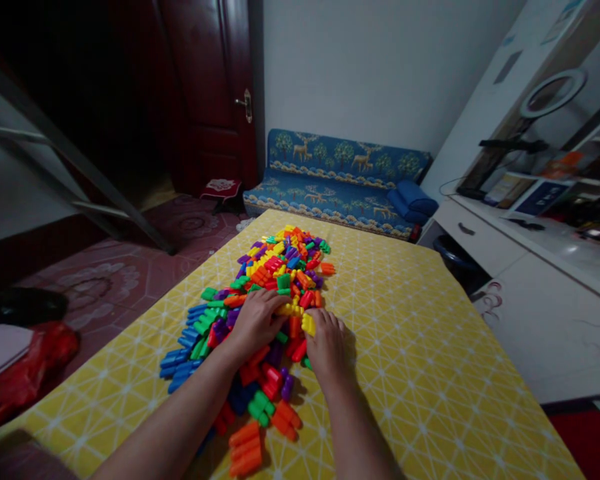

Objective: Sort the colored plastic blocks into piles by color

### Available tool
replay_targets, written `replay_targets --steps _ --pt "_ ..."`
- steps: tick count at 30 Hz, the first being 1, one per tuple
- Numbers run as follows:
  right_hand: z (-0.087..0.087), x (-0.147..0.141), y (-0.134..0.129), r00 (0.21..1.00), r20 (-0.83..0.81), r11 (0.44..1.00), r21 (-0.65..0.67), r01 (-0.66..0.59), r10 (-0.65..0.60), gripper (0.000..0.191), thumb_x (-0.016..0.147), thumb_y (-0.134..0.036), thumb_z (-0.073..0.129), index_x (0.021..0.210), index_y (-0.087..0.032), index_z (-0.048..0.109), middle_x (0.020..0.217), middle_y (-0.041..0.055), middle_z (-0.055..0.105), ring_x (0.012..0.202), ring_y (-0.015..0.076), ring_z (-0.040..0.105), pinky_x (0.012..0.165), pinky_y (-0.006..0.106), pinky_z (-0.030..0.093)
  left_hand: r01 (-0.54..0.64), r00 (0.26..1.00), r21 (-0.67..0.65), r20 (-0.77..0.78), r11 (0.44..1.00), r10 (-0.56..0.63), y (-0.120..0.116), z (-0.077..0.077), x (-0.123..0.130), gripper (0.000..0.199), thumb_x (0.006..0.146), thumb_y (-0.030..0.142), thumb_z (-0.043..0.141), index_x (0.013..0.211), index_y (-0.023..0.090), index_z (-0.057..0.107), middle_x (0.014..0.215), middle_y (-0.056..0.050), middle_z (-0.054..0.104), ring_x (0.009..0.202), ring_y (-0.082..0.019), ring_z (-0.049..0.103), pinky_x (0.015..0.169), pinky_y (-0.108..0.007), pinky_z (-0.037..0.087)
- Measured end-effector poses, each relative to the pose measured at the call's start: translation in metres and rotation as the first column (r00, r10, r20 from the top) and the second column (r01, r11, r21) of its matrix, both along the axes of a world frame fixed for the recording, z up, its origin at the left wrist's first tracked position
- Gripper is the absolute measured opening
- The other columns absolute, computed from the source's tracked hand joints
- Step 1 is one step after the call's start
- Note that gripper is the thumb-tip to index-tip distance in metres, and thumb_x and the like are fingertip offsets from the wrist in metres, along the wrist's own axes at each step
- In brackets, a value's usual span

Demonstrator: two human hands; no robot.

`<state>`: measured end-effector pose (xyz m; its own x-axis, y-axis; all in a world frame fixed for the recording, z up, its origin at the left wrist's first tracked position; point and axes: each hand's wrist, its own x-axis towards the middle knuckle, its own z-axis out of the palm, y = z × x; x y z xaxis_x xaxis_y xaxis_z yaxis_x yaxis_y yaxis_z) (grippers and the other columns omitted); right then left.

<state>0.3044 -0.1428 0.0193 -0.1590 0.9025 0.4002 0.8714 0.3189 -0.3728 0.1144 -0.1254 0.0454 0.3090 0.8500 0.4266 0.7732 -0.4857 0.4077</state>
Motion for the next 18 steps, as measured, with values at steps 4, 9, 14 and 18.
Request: replay_targets --steps 4,9,14,18 --pt "0.001 -0.009 -0.003 0.912 -0.409 0.994 0.081 0.070 -0.031 0.026 0.089 -0.023 0.048 0.113 -0.024 0.058 0.112 0.0090 0.064 0.105 0.0232 0.060 0.089 0.037 0.049 0.094 0.988 0.037 0.122 0.995 -0.098 -0.002 0.001 0.000 0.025 0.089 0.025 0.056 0.111 0.023 0.067 0.101 -0.009 0.069 0.098 -0.025 0.059 0.089 -0.042 0.042" --pt "0.006 -0.017 -0.007 0.617 -0.782 0.995 -0.098 0.005 -0.080 0.032 0.090 -0.045 0.050 0.112 -0.024 0.059 0.112 0.0077 0.068 0.099 0.0225 0.066 0.081 0.034 0.055 0.241 0.935 0.069 0.251 0.968 -0.250 -0.004 0.001 0.001 0.030 0.095 0.030 0.049 0.121 0.024 0.064 0.103 -0.009 0.069 0.098 -0.022 0.061 0.084 -0.035 0.045" --pt "0.015 -0.024 -0.018 0.681 -0.730 0.962 -0.226 -0.152 -0.064 0.053 0.081 -0.049 0.061 0.132 -0.036 0.052 0.102 0.0011 0.072 0.077 0.0207 0.069 0.059 0.029 0.054 0.278 0.928 0.040 0.248 0.960 -0.279 -0.007 0.003 0.001 0.032 0.094 0.026 0.051 0.124 0.026 0.062 0.099 -0.007 0.070 0.092 -0.020 0.065 0.080 -0.031 0.047" --pt "0.016 -0.026 -0.017 0.656 -0.749 0.967 -0.226 -0.120 -0.094 0.051 0.081 -0.049 0.061 0.129 -0.032 0.054 0.077 -0.0009 0.069 0.057 0.0181 0.061 0.050 0.028 0.049 0.246 0.930 0.047 0.270 0.968 -0.249 -0.009 0.003 0.002 0.040 0.092 0.025 0.054 0.132 0.025 0.056 0.106 -0.009 0.071 0.097 -0.021 0.066 0.085 -0.032 0.049"
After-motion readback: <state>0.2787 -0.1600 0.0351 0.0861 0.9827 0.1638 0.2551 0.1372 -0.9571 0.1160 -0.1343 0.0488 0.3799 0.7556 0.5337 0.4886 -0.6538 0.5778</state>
